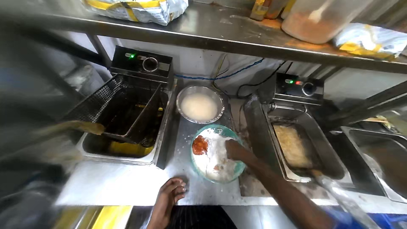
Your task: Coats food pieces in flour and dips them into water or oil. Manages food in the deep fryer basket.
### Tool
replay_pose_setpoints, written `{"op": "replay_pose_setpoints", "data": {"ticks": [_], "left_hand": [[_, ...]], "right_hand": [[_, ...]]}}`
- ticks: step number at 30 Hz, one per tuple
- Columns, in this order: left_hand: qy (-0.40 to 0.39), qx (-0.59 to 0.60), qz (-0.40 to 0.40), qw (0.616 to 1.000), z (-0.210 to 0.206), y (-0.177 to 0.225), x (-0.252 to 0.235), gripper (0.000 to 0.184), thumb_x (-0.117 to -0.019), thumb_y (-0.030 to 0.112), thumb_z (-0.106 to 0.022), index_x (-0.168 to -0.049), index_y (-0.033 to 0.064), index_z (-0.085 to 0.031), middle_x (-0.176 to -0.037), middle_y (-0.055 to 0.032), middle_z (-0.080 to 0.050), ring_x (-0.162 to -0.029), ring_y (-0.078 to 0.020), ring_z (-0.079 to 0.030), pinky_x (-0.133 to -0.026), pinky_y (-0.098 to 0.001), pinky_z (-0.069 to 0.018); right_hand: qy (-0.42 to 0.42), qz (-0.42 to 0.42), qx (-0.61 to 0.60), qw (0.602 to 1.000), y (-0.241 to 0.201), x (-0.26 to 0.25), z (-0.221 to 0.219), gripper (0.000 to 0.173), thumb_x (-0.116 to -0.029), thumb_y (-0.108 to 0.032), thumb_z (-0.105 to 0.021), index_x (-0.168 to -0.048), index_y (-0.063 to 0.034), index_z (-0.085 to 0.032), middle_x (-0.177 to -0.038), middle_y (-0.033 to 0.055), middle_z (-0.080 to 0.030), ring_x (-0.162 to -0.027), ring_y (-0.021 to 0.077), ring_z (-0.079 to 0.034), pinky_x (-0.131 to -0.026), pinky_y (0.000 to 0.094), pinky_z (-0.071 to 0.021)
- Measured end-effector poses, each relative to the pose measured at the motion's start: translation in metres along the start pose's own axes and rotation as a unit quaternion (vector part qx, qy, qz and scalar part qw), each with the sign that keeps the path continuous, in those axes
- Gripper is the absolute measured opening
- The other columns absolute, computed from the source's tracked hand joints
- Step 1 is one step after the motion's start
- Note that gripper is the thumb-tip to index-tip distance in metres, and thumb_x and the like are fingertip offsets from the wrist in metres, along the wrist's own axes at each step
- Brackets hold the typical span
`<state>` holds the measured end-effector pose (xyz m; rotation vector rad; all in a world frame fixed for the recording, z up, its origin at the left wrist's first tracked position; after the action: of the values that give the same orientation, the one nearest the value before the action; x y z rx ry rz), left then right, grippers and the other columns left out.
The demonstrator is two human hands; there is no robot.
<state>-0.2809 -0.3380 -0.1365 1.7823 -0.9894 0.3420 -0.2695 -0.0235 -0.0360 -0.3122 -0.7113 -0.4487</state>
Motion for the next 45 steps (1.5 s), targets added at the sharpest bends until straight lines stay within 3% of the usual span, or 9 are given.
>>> {"op": "replay_pose_setpoints", "data": {"ticks": [10,13,16,21,28,33,37,40,45], "left_hand": [[-0.011,0.005,-0.013,1.000,-0.002,0.002,-0.002,0.023,-0.1055,0.007,-0.040,-0.109,-0.0015,-0.062,-0.095,-0.0144,-0.072,-0.078,-0.0234,-0.072,-0.069,-0.0375,-0.0619],[-0.011,0.007,-0.014,1.000,-0.003,0.003,0.000,0.023,-0.1052,0.006,-0.040,-0.107,-0.0012,-0.062,-0.094,-0.0140,-0.072,-0.078,-0.0234,-0.072,-0.069,-0.0379,-0.0623],[-0.010,0.009,-0.022,1.000,-0.004,0.008,0.001,0.024,-0.1046,0.006,-0.039,-0.107,-0.0004,-0.062,-0.094,-0.0127,-0.072,-0.077,-0.0223,-0.072,-0.069,-0.0372,-0.0622],[-0.004,0.004,-0.019,1.000,-0.001,0.009,0.002,0.024,-0.1044,0.006,-0.039,-0.107,-0.0004,-0.062,-0.094,-0.0127,-0.072,-0.077,-0.0222,-0.072,-0.069,-0.0369,-0.0621],[-0.012,0.006,-0.011,1.000,-0.003,0.004,0.002,0.024,-0.1041,0.006,-0.040,-0.106,-0.0006,-0.062,-0.094,-0.0133,-0.072,-0.078,-0.0227,-0.072,-0.070,-0.0374,-0.0623],[-0.032,0.005,-0.014,0.999,-0.006,0.000,0.002,0.023,-0.1042,0.007,-0.040,-0.109,-0.0011,-0.062,-0.097,-0.0136,-0.072,-0.079,-0.0225,-0.072,-0.069,-0.0369,-0.0618],[-0.030,0.013,-0.007,0.999,-0.002,0.000,0.002,0.023,-0.1047,0.007,-0.040,-0.109,-0.0010,-0.062,-0.098,-0.0137,-0.072,-0.080,-0.0230,-0.072,-0.071,-0.0379,-0.0620],[-0.031,0.023,-0.002,0.999,-0.003,-0.002,0.002,0.024,-0.1040,0.007,-0.040,-0.108,-0.0012,-0.062,-0.096,-0.0140,-0.072,-0.079,-0.0230,-0.072,-0.070,-0.0374,-0.0621],[-0.019,0.024,-0.002,1.000,0.001,-0.001,0.007,0.024,-0.1041,0.007,-0.040,-0.108,0.0000,-0.062,-0.096,-0.0131,-0.073,-0.079,-0.0224,-0.073,-0.069,-0.0365,-0.0622]], "right_hand": [[0.056,0.008,-0.038,0.998,-0.008,0.033,0.040,0.035,-0.0918,-0.011,-0.072,-0.117,0.0114,-0.063,-0.118,0.0298,-0.065,-0.113,0.0432,-0.063,-0.097,0.0593,-0.0498],[-0.002,0.022,0.031,0.999,-0.020,0.037,0.007,0.036,-0.0978,-0.009,-0.062,-0.125,0.0153,-0.059,-0.132,0.0342,-0.058,-0.128,0.0476,-0.055,-0.107,0.0608,-0.0439],[-0.067,0.044,0.073,0.994,-0.029,0.039,-0.039,0.043,-0.0957,-0.015,-0.068,-0.120,0.0195,-0.059,-0.134,0.0395,-0.054,-0.131,0.0534,-0.050,-0.108,0.0659,-0.0391],[-0.037,-0.054,0.097,0.993,-0.038,0.018,-0.067,0.075,-0.0907,-0.028,-0.073,-0.137,0.0235,-0.044,-0.152,0.0444,-0.032,-0.145,0.0582,-0.031,-0.113,0.0639,-0.0382],[0.065,-0.022,0.054,0.996,-0.040,-0.001,-0.052,0.028,-0.0997,-0.002,-0.051,-0.120,0.0114,-0.064,-0.130,0.0295,-0.062,-0.126,0.0444,-0.059,-0.104,0.0558,-0.0492],[0.014,-0.021,-0.038,0.999,-0.024,0.019,-0.007,0.043,-0.0925,-0.017,-0.071,-0.123,0.0117,-0.060,-0.125,0.0310,-0.062,-0.119,0.0440,-0.061,-0.100,0.0590,-0.0490],[-0.049,0.000,-0.108,0.993,-0.016,0.042,0.010,0.045,-0.0935,-0.002,-0.068,-0.133,0.0118,-0.051,-0.124,0.0309,-0.060,-0.112,0.0404,-0.061,-0.096,0.0566,-0.0484],[-0.034,0.001,-0.104,0.994,0.002,0.018,-0.002,0.037,-0.0945,-0.003,-0.066,-0.126,0.0134,-0.056,-0.119,0.0307,-0.062,-0.109,0.0400,-0.062,-0.095,0.0565,-0.0492],[-0.013,-0.032,0.020,0.999,-0.016,0.027,-0.015,0.052,-0.0946,-0.020,-0.069,-0.132,0.0131,-0.056,-0.139,0.0325,-0.055,-0.131,0.0459,-0.054,-0.109,0.0599,-0.0437]]}}
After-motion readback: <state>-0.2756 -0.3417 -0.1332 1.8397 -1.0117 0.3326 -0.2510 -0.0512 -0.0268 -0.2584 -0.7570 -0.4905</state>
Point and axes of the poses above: each hand's wrist, its own x-axis away from the middle knuckle, its own z-axis out of the back of the hand, y = z × x, the point moved 5 cm from there along -x, towards the middle knuckle
